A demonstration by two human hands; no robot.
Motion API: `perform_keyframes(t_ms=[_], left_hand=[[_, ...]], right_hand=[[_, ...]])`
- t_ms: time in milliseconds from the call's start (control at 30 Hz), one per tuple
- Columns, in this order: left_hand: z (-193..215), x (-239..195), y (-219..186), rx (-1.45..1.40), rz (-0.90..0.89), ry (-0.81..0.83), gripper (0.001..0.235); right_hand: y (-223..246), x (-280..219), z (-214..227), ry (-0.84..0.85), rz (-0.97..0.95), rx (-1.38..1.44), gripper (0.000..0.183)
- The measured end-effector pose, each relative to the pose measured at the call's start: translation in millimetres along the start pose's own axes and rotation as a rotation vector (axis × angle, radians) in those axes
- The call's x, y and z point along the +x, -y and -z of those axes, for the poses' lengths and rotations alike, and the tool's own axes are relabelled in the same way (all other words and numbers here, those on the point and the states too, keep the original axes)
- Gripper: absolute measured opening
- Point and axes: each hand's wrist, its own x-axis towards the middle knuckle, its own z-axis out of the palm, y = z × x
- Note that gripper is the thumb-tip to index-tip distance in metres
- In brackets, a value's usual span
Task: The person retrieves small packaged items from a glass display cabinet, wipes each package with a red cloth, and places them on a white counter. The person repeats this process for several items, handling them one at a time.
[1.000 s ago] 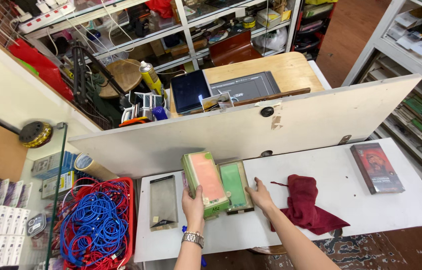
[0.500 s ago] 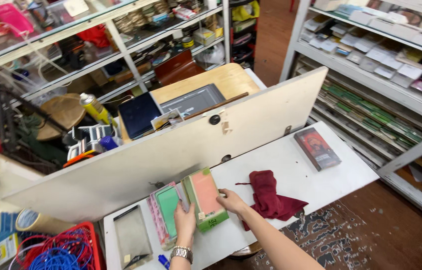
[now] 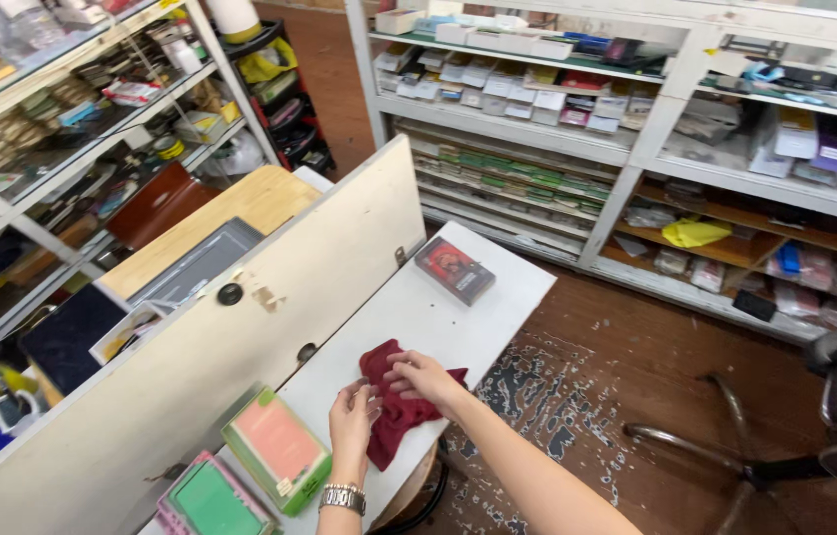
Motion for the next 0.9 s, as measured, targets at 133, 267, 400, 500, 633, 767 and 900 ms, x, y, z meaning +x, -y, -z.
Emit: perform_keyframes(t_ms=[133,267,400,500,633,767,900], left_hand=[[-91.3,-16.2,-26.5,0.021,-0.023,0.129,0.038],[-181.2,-32.0,-40.9,0.043,-0.036,0.268,0.037],[-273.4,-47.7,-43.0,-0.009,-0.056,0.376,0.037],[-337.9,-58.9,-39.2,-0.038,-0.070,0.446,0.037],[-404.2,-73.0,-34.1,-0.027,-0.049,0.509,0.036],[-448.4,-80.3,-32.6,0.016,-0.018,0.529,0.035],[-480.0,-79.1,-31.6,0.016,-0.006,0.571,0.035]], right_hand=[[25.1,-42.5,81.7,-0.149,0.085,0.114,0.039],[39.7,-87.1,155.3,-0.273,0.178,0.223,0.037],[47.1,-127.5,228.4,-0.338,0.200,0.286,0.035],[48.1,-149.7,283.2,-0.411,0.223,0.309,0.035],[45.8,-175.6,348.2,-0.487,0.252,0.339,0.034],[46.9,-189.5,389.2,-0.540,0.244,0.379,0.035],[47.3,-190.2,415.7,-0.587,0.236,0.339,0.036]])
